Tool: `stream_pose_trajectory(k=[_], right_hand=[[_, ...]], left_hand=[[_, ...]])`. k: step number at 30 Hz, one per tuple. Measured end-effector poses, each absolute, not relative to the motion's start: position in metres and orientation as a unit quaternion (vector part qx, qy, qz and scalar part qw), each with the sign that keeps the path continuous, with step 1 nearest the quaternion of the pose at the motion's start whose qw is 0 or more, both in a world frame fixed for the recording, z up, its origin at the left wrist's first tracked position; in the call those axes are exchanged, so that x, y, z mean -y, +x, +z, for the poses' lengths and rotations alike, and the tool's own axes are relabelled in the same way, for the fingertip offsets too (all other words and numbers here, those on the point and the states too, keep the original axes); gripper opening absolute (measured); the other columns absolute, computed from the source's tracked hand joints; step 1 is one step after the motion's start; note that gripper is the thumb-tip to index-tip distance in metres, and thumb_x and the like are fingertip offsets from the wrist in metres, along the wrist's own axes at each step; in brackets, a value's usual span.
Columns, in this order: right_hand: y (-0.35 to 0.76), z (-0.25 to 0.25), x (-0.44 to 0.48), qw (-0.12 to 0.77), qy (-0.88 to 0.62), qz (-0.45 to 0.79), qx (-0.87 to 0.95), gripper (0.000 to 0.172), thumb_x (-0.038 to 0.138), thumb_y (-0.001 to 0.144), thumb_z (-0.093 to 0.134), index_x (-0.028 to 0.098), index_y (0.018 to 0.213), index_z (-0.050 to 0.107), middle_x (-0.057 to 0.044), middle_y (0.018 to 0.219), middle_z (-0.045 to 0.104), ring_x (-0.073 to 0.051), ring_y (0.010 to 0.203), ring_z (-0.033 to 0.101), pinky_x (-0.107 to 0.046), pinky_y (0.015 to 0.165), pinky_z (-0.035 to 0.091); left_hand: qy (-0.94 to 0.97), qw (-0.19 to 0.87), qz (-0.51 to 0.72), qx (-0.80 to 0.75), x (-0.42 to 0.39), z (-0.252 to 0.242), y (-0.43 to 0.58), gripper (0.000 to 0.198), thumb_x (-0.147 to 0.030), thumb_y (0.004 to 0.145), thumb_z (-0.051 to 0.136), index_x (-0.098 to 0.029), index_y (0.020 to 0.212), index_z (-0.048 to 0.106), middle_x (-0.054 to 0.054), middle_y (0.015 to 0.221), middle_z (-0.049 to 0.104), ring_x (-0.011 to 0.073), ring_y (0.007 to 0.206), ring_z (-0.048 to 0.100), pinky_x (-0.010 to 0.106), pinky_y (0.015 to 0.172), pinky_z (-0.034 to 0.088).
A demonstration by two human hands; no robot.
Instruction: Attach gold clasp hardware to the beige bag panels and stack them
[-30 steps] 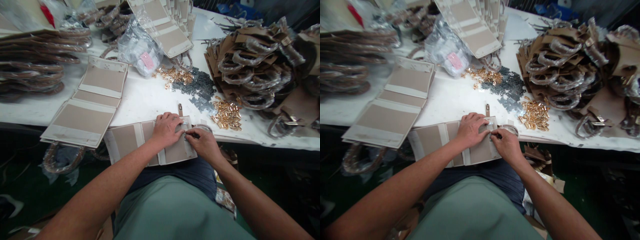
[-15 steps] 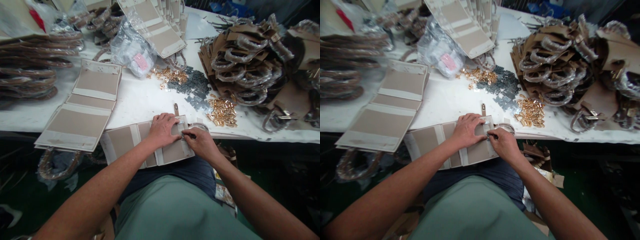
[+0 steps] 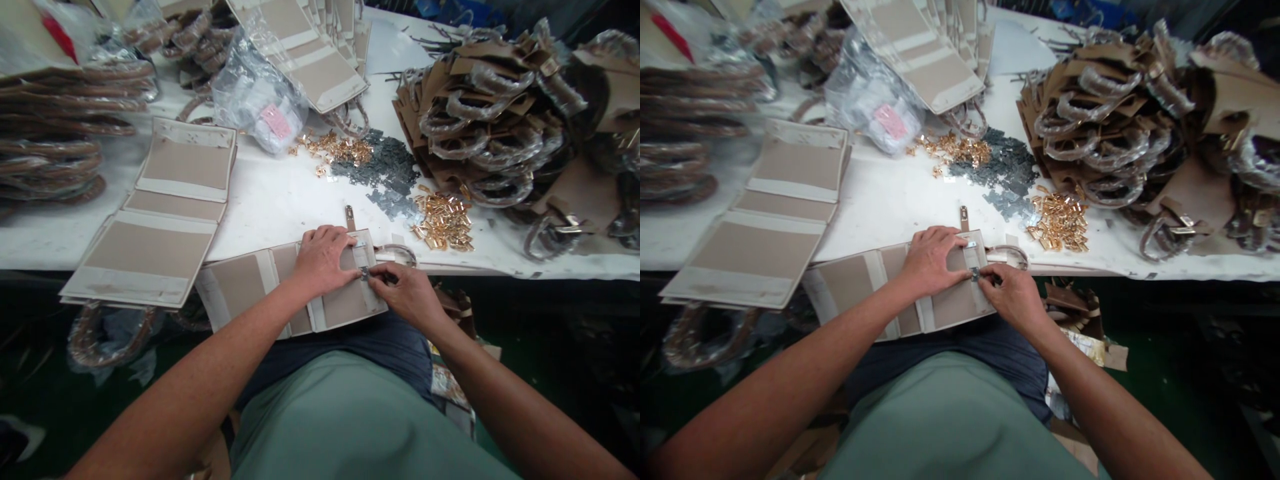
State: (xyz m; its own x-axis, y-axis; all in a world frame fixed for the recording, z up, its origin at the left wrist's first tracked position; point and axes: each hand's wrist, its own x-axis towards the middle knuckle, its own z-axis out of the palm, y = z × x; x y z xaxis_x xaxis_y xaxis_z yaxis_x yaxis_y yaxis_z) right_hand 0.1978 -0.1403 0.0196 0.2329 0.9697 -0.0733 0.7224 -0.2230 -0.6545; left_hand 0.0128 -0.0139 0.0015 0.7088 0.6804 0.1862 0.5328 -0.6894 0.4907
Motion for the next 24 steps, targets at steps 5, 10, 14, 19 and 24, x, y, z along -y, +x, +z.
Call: stream_pose_trajectory(k=[5,10,14,19,24], right_hand=[[0.194,0.009,0.145,0.258,-0.738,0.185,0.595,0.015,0.028,0.093,0.068,0.024,0.100,0.081,-0.003,0.094,0.079,-0.023,0.083,0.073,-0.033,0.077,0.051],[0.193,0.005,0.148,0.260,-0.734,0.132,0.614,0.020,0.028,0.094,0.068,0.024,0.111,0.078,-0.004,0.099,0.078,-0.025,0.087,0.073,-0.034,0.080,0.053],[0.193,0.005,0.148,0.282,-0.717,0.126,0.626,0.020,0.026,0.095,0.068,0.023,0.112,0.076,-0.005,0.103,0.077,-0.024,0.091,0.073,-0.034,0.083,0.054],[0.195,0.007,0.146,0.250,-0.712,0.131,0.643,0.021,0.024,0.097,0.066,0.025,0.114,0.078,-0.005,0.106,0.078,-0.024,0.097,0.073,-0.034,0.088,0.055],[0.195,0.006,0.143,0.239,-0.724,0.146,0.630,0.023,0.025,0.094,0.066,0.025,0.112,0.079,-0.005,0.108,0.079,-0.024,0.097,0.074,-0.034,0.085,0.055]], left_hand=[[0.901,0.202,0.190,-0.334,0.015,0.001,0.013,0.057,-0.054,0.080,0.083,-0.024,0.125,0.066,0.008,0.140,0.065,0.0323,0.131,0.053,0.049,0.106,0.039],[0.901,0.203,0.191,-0.333,0.016,0.002,0.013,0.054,-0.052,0.080,0.082,-0.025,0.125,0.066,0.007,0.140,0.065,0.0324,0.131,0.053,0.050,0.106,0.039],[0.898,0.209,0.191,-0.337,0.016,0.003,0.014,0.053,-0.049,0.080,0.082,-0.025,0.125,0.066,0.008,0.140,0.065,0.0329,0.131,0.053,0.051,0.107,0.039],[0.895,0.212,0.192,-0.342,0.017,0.003,0.015,0.051,-0.050,0.080,0.080,-0.024,0.122,0.066,0.009,0.137,0.065,0.0331,0.131,0.053,0.051,0.107,0.039],[0.896,0.206,0.193,-0.343,0.018,0.003,0.016,0.057,-0.053,0.079,0.084,-0.024,0.124,0.066,0.009,0.137,0.065,0.0330,0.131,0.053,0.052,0.108,0.039]])
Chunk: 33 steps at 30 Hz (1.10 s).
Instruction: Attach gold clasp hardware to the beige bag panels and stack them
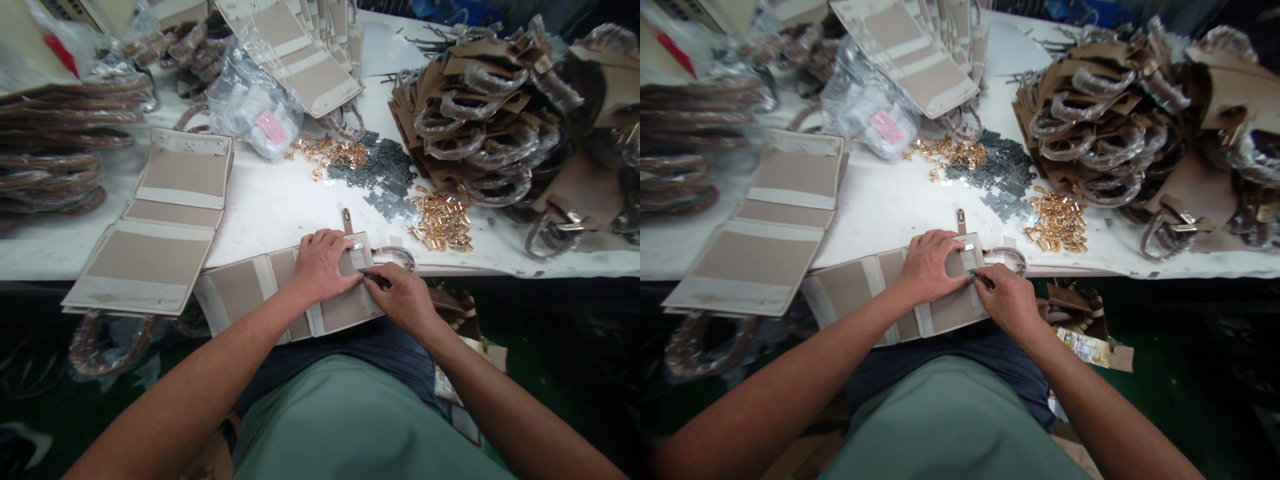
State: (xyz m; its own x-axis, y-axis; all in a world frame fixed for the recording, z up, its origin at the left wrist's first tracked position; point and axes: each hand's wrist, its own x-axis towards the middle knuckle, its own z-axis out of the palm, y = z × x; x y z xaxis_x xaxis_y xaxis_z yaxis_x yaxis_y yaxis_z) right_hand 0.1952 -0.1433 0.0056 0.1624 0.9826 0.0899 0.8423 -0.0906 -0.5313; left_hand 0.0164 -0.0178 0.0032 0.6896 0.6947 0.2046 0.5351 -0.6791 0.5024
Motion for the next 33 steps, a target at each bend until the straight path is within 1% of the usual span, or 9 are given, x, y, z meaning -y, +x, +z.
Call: stream_pose_trajectory(k=[4,7,10,12,15,18,23,28,33], right_hand=[[0.197,0.011,0.139,0.245,-0.724,0.198,0.613,0.026,0.027,0.092,0.064,0.023,0.112,0.081,-0.005,0.105,0.079,-0.025,0.094,0.073,-0.036,0.085,0.055],[0.203,0.031,0.131,0.283,-0.717,0.274,0.575,0.022,0.034,0.088,0.070,0.022,0.101,0.083,-0.004,0.088,0.078,-0.023,0.079,0.072,-0.034,0.074,0.055],[0.206,0.060,0.119,0.416,-0.708,0.293,0.489,0.027,0.046,0.089,0.077,0.021,0.094,0.082,-0.001,0.066,0.069,-0.018,0.057,0.062,-0.029,0.055,0.049],[0.204,0.076,0.105,0.544,-0.667,0.271,0.431,0.028,0.049,0.093,0.076,0.021,0.095,0.078,0.003,0.058,0.060,-0.016,0.051,0.055,-0.028,0.052,0.046],[0.199,0.081,0.073,0.709,-0.555,0.243,0.361,0.028,0.048,0.093,0.077,0.022,0.085,0.070,0.006,0.059,0.051,-0.012,0.049,0.051,-0.027,0.052,0.047],[0.198,0.069,0.040,0.782,-0.481,0.265,0.295,0.041,0.051,0.086,0.081,0.022,0.072,0.056,0.008,0.059,0.043,-0.010,0.045,0.045,-0.024,0.045,0.043],[0.206,0.047,0.014,0.797,-0.461,0.311,0.237,0.050,0.053,0.083,0.081,0.023,0.068,0.043,0.011,0.056,0.035,-0.007,0.041,0.035,-0.022,0.041,0.039],[0.192,0.049,0.020,0.776,-0.458,0.299,0.313,0.048,0.046,0.089,0.077,0.024,0.064,0.042,0.010,0.054,0.035,-0.009,0.039,0.035,-0.024,0.039,0.033],[0.165,0.057,0.034,0.633,-0.511,0.237,0.531,0.045,0.039,0.099,0.070,0.023,0.062,0.050,0.004,0.057,0.047,-0.013,0.051,0.045,-0.030,0.054,0.039]], left_hand=[[0.894,0.199,0.197,-0.350,0.018,0.001,0.016,0.057,-0.054,0.078,0.087,-0.025,0.123,0.067,0.008,0.138,0.066,0.0317,0.132,0.054,0.050,0.109,0.039],[0.895,0.197,0.196,-0.350,0.017,0.001,0.014,0.059,-0.055,0.077,0.088,-0.026,0.124,0.068,0.008,0.141,0.065,0.0313,0.134,0.053,0.049,0.109,0.040],[0.896,0.203,0.190,-0.346,0.016,0.002,0.012,0.062,-0.059,0.076,0.088,-0.028,0.126,0.068,0.006,0.144,0.064,0.0315,0.135,0.052,0.050,0.111,0.039],[0.895,0.208,0.188,-0.348,0.016,0.004,0.011,0.062,-0.059,0.075,0.089,-0.029,0.126,0.069,0.006,0.144,0.064,0.0313,0.135,0.052,0.051,0.112,0.038],[0.891,0.214,0.180,-0.357,0.016,0.006,0.012,0.062,-0.058,0.074,0.090,-0.029,0.125,0.070,0.005,0.144,0.064,0.0311,0.135,0.052,0.051,0.113,0.037],[0.891,0.219,0.171,-0.359,0.015,0.008,0.013,0.064,-0.059,0.074,0.089,-0.029,0.127,0.069,0.005,0.145,0.064,0.0310,0.136,0.051,0.051,0.113,0.038],[0.889,0.222,0.167,-0.364,0.013,0.007,0.014,0.064,-0.061,0.073,0.089,-0.029,0.124,0.070,0.005,0.144,0.064,0.0313,0.135,0.052,0.051,0.112,0.038],[0.890,0.229,0.165,-0.358,0.012,0.006,0.014,0.064,-0.062,0.074,0.088,-0.028,0.124,0.069,0.005,0.145,0.064,0.0311,0.136,0.051,0.051,0.113,0.037],[0.878,0.245,0.174,-0.372,0.012,0.006,0.015,0.068,-0.059,0.075,0.087,-0.026,0.129,0.064,0.006,0.140,0.067,0.0313,0.133,0.054,0.051,0.113,0.038]])
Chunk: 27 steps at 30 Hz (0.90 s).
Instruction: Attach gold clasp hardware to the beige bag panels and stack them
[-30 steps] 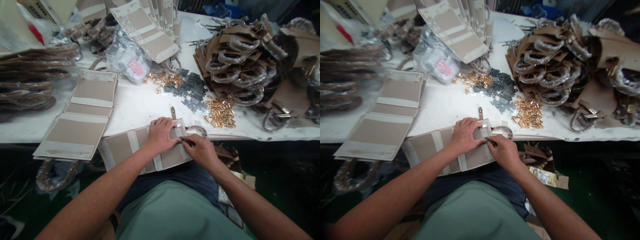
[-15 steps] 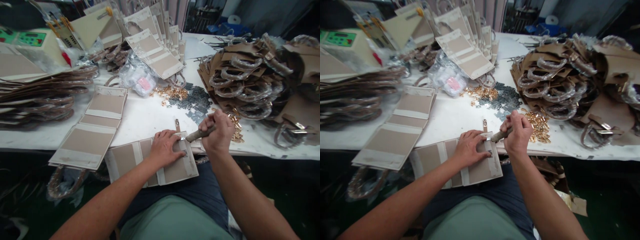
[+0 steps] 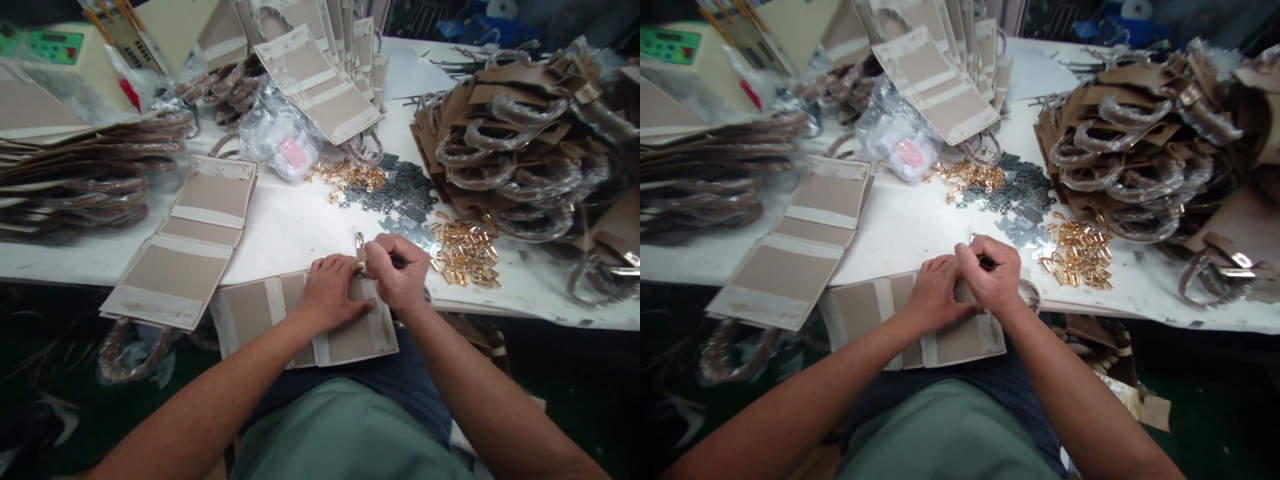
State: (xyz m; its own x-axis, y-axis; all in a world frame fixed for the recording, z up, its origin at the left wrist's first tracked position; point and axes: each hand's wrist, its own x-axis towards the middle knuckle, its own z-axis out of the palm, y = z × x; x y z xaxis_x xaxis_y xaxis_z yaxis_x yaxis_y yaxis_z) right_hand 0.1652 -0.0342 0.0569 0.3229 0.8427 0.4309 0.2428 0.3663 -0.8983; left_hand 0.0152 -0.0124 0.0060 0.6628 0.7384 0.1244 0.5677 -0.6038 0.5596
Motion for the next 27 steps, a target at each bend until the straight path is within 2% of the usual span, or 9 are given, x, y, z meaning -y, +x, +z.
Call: stream_pose_trajectory(k=[2,7,10,14,17,20,22,24,27], right_hand=[[0.163,0.059,0.036,0.584,-0.530,0.242,0.565,0.047,0.042,0.100,0.069,0.023,0.062,0.052,0.003,0.058,0.050,-0.013,0.054,0.046,-0.030,0.057,0.040],[0.168,0.063,0.027,0.634,-0.516,0.319,0.478,0.053,0.055,0.099,0.070,0.025,0.062,0.044,0.006,0.051,0.042,-0.013,0.044,0.042,-0.028,0.045,0.036],[0.159,0.070,0.026,0.606,-0.506,0.312,0.528,0.056,0.058,0.096,0.071,0.025,0.060,0.044,0.006,0.050,0.042,-0.013,0.044,0.041,-0.028,0.046,0.036],[0.142,0.080,0.031,0.510,-0.501,0.297,0.633,0.053,0.050,0.098,0.066,0.023,0.056,0.049,0.003,0.053,0.046,-0.013,0.051,0.042,-0.029,0.053,0.036],[0.139,0.078,0.034,0.475,-0.488,0.267,0.682,0.049,0.040,0.098,0.064,0.022,0.056,0.046,0.004,0.054,0.043,-0.012,0.051,0.039,-0.029,0.052,0.031],[0.144,0.068,0.034,0.459,-0.491,0.248,0.698,0.047,0.039,0.096,0.063,0.022,0.056,0.045,0.004,0.054,0.044,-0.012,0.050,0.040,-0.029,0.052,0.032],[0.150,0.064,0.034,0.481,-0.504,0.263,0.667,0.048,0.041,0.097,0.063,0.023,0.056,0.046,0.003,0.054,0.046,-0.013,0.051,0.043,-0.030,0.053,0.036],[0.156,0.066,0.033,0.540,-0.506,0.297,0.604,0.049,0.042,0.098,0.065,0.024,0.056,0.046,0.003,0.053,0.045,-0.014,0.048,0.043,-0.030,0.050,0.038],[0.162,0.078,0.032,0.645,-0.464,0.316,0.518,0.046,0.039,0.095,0.070,0.025,0.058,0.045,0.006,0.050,0.038,-0.012,0.040,0.038,-0.028,0.041,0.033]], left_hand=[[0.873,0.250,0.180,-0.378,0.013,0.007,0.015,0.070,-0.058,0.073,0.088,-0.025,0.130,0.062,0.007,0.136,0.068,0.0311,0.132,0.056,0.051,0.112,0.039],[0.877,0.252,0.174,-0.371,0.015,0.009,0.014,0.076,-0.063,0.069,0.091,-0.027,0.129,0.061,0.005,0.137,0.068,0.0317,0.133,0.054,0.050,0.112,0.038],[0.873,0.252,0.183,-0.374,0.016,0.006,0.013,0.077,-0.065,0.068,0.091,-0.026,0.127,0.061,0.006,0.133,0.068,0.0323,0.133,0.055,0.050,0.111,0.039],[0.867,0.250,0.208,-0.378,0.017,-0.001,0.014,0.083,-0.059,0.069,0.092,-0.026,0.137,0.058,0.007,0.140,0.066,0.0325,0.131,0.056,0.049,0.108,0.041],[0.871,0.242,0.210,-0.373,0.018,-0.006,0.015,0.073,-0.052,0.076,0.088,-0.026,0.137,0.059,0.007,0.141,0.065,0.0326,0.129,0.057,0.050,0.108,0.041],[0.868,0.242,0.198,-0.385,0.018,-0.004,0.015,0.065,-0.052,0.076,0.087,-0.026,0.131,0.063,0.008,0.134,0.068,0.0335,0.129,0.057,0.050,0.108,0.041],[0.866,0.249,0.194,-0.388,0.018,0.001,0.013,0.064,-0.054,0.072,0.089,-0.026,0.124,0.064,0.008,0.129,0.069,0.0332,0.128,0.057,0.050,0.108,0.041],[0.869,0.255,0.190,-0.380,0.018,0.005,0.011,0.065,-0.056,0.070,0.091,-0.026,0.120,0.063,0.006,0.128,0.069,0.0324,0.129,0.056,0.049,0.109,0.040],[0.875,0.256,0.186,-0.366,0.018,0.006,0.009,0.069,-0.060,0.071,0.090,-0.026,0.123,0.062,0.006,0.132,0.068,0.0318,0.131,0.054,0.050,0.110,0.038]])
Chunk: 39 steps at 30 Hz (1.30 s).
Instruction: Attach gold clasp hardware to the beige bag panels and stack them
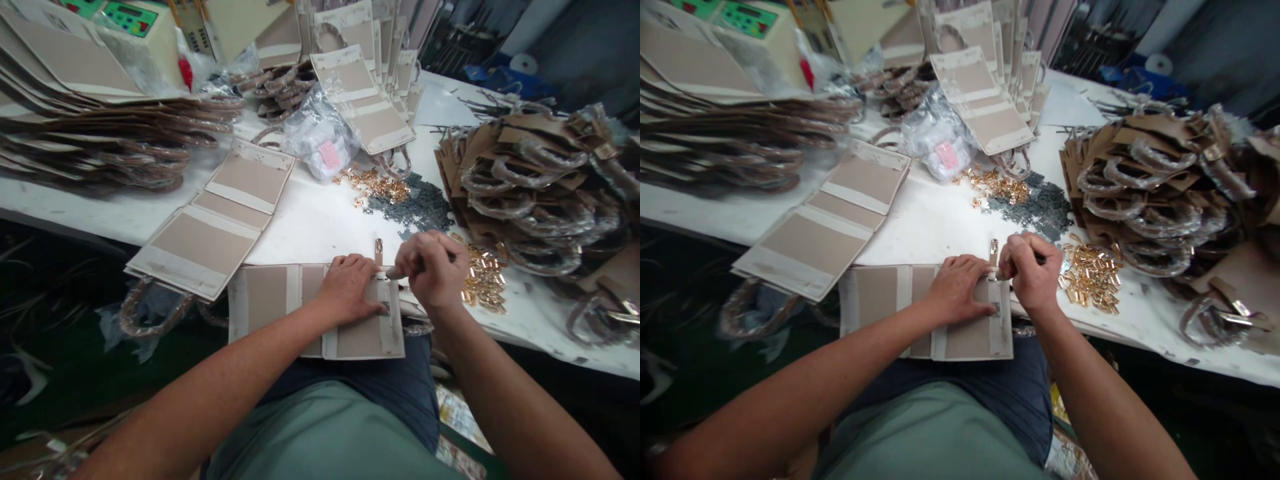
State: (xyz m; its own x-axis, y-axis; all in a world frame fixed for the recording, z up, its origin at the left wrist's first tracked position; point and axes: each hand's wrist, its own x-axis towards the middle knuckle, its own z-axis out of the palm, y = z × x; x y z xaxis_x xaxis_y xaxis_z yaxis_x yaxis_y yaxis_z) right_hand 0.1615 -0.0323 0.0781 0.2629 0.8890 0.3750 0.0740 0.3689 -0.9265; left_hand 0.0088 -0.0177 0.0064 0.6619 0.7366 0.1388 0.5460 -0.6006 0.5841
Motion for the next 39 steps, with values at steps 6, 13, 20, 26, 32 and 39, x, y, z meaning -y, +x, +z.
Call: stream_pose_trajectory(k=[6,13,20,26,32,39], right_hand=[[0.165,0.070,0.032,0.671,-0.457,0.319,0.489,0.046,0.038,0.093,0.071,0.025,0.058,0.044,0.007,0.049,0.037,-0.011,0.038,0.037,-0.026,0.038,0.034],[0.165,0.074,0.031,0.688,-0.423,0.298,0.510,0.045,0.041,0.094,0.072,0.025,0.059,0.047,0.006,0.051,0.040,-0.012,0.040,0.039,-0.027,0.040,0.036],[0.161,0.059,0.031,0.658,-0.419,0.336,0.528,0.045,0.036,0.097,0.069,0.024,0.059,0.049,0.006,0.051,0.042,-0.012,0.042,0.042,-0.028,0.043,0.036],[0.163,0.056,0.037,0.622,-0.462,0.322,0.543,0.043,0.036,0.097,0.066,0.024,0.060,0.049,0.005,0.051,0.047,-0.013,0.045,0.043,-0.028,0.048,0.036],[0.182,0.071,0.074,0.358,-0.636,0.273,0.627,0.028,0.037,0.091,0.070,0.022,0.068,0.064,0.003,0.059,0.059,-0.015,0.055,0.053,-0.029,0.056,0.040],[0.214,0.013,0.109,0.237,-0.701,0.226,0.633,0.013,0.031,0.088,0.070,0.028,0.096,0.081,-0.002,0.098,0.080,-0.025,0.093,0.073,-0.036,0.085,0.053]], left_hand=[[0.876,0.256,0.183,-0.367,0.015,0.005,0.011,0.071,-0.062,0.072,0.089,-0.026,0.127,0.062,0.007,0.136,0.067,0.0320,0.132,0.053,0.051,0.111,0.035],[0.877,0.253,0.187,-0.364,0.015,0.006,0.012,0.072,-0.063,0.072,0.089,-0.027,0.128,0.062,0.006,0.139,0.066,0.0315,0.135,0.052,0.050,0.111,0.035],[0.878,0.261,0.183,-0.357,0.014,0.008,0.011,0.069,-0.064,0.073,0.088,-0.025,0.123,0.062,0.006,0.136,0.068,0.0310,0.132,0.053,0.049,0.109,0.036],[0.876,0.257,0.184,-0.364,0.015,0.007,0.013,0.064,-0.059,0.071,0.090,-0.025,0.118,0.064,0.005,0.130,0.070,0.0306,0.129,0.055,0.048,0.108,0.037],[0.875,0.243,0.197,-0.368,0.017,0.004,0.012,0.068,-0.060,0.075,0.087,-0.024,0.128,0.063,0.006,0.133,0.069,0.0306,0.130,0.055,0.048,0.109,0.038],[0.891,0.206,0.185,-0.359,0.015,0.003,0.016,0.074,-0.060,0.073,0.087,-0.021,0.131,0.063,0.009,0.135,0.068,0.0317,0.130,0.056,0.051,0.111,0.041]])
